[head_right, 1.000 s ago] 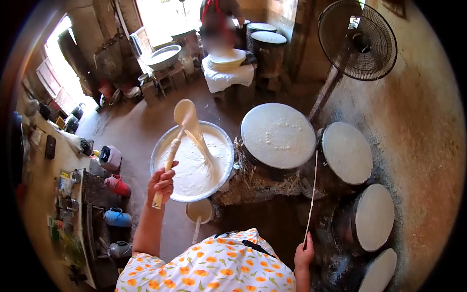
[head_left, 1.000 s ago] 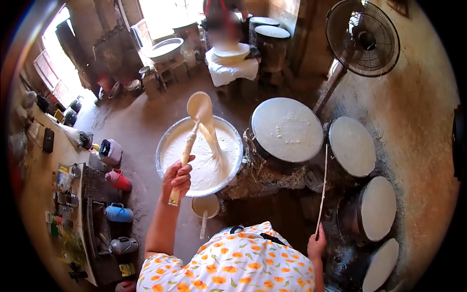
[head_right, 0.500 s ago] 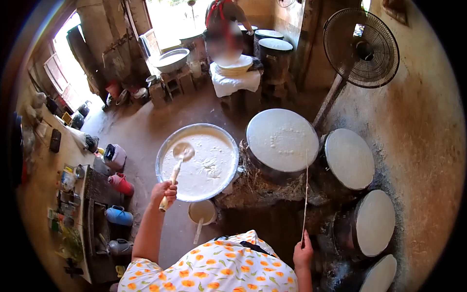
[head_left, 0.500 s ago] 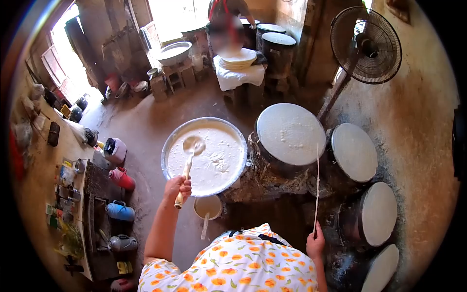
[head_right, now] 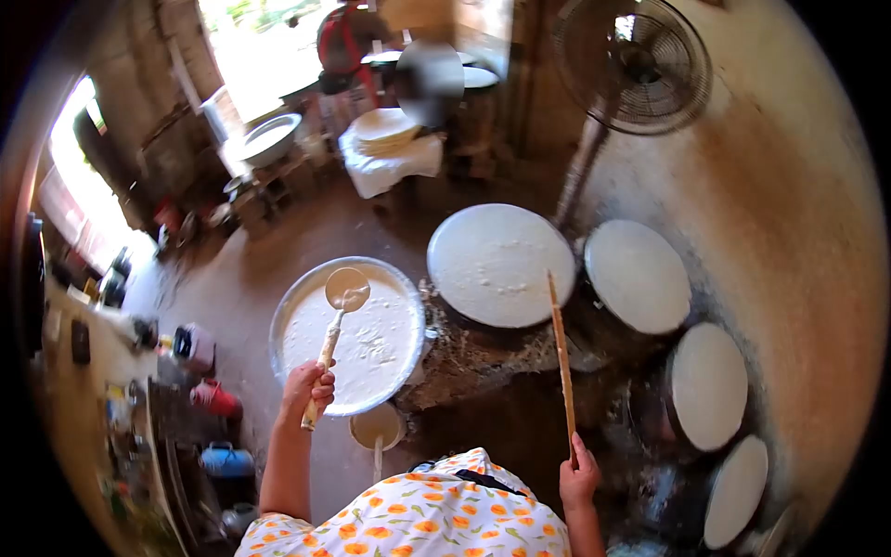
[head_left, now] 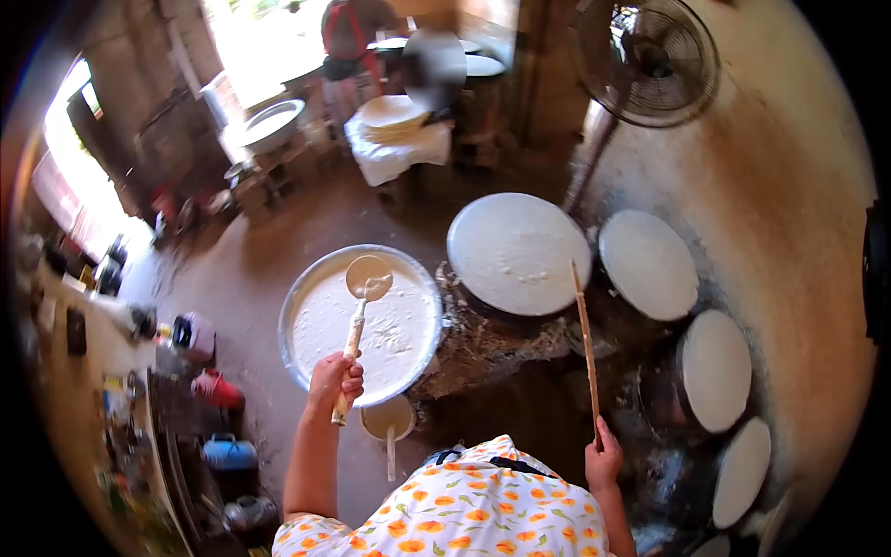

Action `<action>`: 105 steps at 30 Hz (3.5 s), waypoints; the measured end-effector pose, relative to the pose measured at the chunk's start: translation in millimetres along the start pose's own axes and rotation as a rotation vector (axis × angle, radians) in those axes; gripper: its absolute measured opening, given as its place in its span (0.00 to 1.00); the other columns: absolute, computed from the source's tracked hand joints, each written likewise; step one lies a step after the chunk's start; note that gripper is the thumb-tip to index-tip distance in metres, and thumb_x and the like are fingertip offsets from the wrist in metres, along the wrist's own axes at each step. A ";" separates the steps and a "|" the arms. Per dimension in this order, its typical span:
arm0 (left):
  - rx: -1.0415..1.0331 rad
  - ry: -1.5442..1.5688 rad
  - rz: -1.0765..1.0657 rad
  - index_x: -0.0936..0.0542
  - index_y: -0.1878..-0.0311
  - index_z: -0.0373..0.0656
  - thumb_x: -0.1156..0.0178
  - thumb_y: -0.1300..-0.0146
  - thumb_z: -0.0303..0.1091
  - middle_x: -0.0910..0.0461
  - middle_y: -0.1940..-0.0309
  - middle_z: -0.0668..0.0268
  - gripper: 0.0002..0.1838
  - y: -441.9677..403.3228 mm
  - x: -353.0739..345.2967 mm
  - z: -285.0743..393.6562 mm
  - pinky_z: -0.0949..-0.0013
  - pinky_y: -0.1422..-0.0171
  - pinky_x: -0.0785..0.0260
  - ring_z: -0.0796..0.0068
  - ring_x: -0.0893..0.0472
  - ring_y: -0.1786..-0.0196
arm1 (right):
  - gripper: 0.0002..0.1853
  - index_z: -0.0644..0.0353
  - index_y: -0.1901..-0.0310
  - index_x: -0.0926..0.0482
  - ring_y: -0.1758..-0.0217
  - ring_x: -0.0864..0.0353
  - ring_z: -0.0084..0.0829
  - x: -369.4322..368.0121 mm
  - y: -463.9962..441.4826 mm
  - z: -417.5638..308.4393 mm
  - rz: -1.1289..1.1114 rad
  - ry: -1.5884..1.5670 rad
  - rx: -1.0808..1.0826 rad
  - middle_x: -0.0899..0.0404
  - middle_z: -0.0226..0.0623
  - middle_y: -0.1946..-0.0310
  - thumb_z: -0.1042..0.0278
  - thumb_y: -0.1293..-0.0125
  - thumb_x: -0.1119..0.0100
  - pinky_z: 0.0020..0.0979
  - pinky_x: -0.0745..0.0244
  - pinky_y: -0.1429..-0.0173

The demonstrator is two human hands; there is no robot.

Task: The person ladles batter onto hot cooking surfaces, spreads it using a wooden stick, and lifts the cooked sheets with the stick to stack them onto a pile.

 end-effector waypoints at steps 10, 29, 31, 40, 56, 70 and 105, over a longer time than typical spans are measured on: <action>0.342 -0.533 -0.639 0.29 0.56 0.40 0.52 0.33 0.30 0.33 0.80 0.68 0.07 15.0 -288.0 -94.3 0.76 0.87 0.44 0.83 0.38 0.88 | 0.32 0.45 0.44 0.23 0.77 0.29 0.39 92.5 95.5 -23.3 0.280 0.313 -0.089 0.31 0.38 0.77 0.83 0.54 0.42 0.36 0.30 0.72; 0.400 -1.045 -1.884 0.33 0.69 0.41 0.53 0.35 0.28 0.34 0.83 0.71 0.05 463.8 -553.8 -584.5 0.76 0.89 0.41 0.83 0.33 0.89 | 0.36 0.35 0.37 0.32 0.68 0.26 0.40 354.2 469.0 119.4 0.946 0.666 -1.072 0.32 0.37 0.71 0.78 0.48 0.41 0.40 0.28 0.65; 0.470 -1.047 -1.964 0.33 0.68 0.41 0.54 0.36 0.27 0.34 0.83 0.71 0.04 500.5 -546.9 -633.5 0.76 0.89 0.41 0.82 0.34 0.89 | 0.37 0.35 0.36 0.33 0.67 0.26 0.42 356.3 500.5 126.7 0.964 0.598 -1.201 0.31 0.39 0.70 0.78 0.48 0.42 0.42 0.28 0.63; 0.779 -1.195 -2.316 0.32 0.69 0.40 0.54 0.39 0.26 0.33 0.84 0.70 0.04 566.8 -487.7 -791.9 0.76 0.87 0.40 0.83 0.33 0.88 | 0.40 0.35 0.32 0.40 0.61 0.24 0.51 301.3 564.8 141.4 1.121 0.405 -1.624 0.29 0.48 0.63 0.78 0.47 0.42 0.46 0.26 0.57; -1.369 -0.402 -2.851 0.26 0.42 0.42 0.43 0.43 0.34 0.26 0.68 0.61 0.23 625.5 -609.9 -775.8 0.59 0.70 0.27 0.57 0.21 0.71 | 0.35 0.45 0.36 0.33 0.62 0.24 0.49 274.9 507.2 120.5 1.441 0.491 -1.587 0.24 0.46 0.66 0.81 0.49 0.48 0.45 0.28 0.56; 0.865 -0.784 -2.313 0.28 0.45 0.34 0.48 0.34 0.32 0.27 0.75 0.68 0.17 627.0 -665.9 -755.7 0.80 0.81 0.37 0.84 0.30 0.83 | 0.31 0.50 0.38 0.30 0.58 0.22 0.47 282.4 520.7 146.2 1.423 0.336 -1.672 0.22 0.49 0.61 0.83 0.45 0.52 0.39 0.27 0.52; 0.897 -1.008 -2.134 0.30 0.44 0.33 0.53 0.32 0.34 0.28 0.75 0.66 0.18 482.1 -643.4 -785.4 0.81 0.83 0.39 0.83 0.31 0.85 | 0.29 0.37 0.41 0.26 0.60 0.18 0.44 376.3 505.8 220.0 1.365 0.293 -1.488 0.19 0.49 0.63 0.80 0.43 0.48 0.37 0.24 0.57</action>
Point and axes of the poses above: each hand's wrist, its own y-axis away from the middle knuckle, its own x-axis out of the back of the hand, z = x × y, the point moved 10 cm from there along -y, towards the middle knuckle
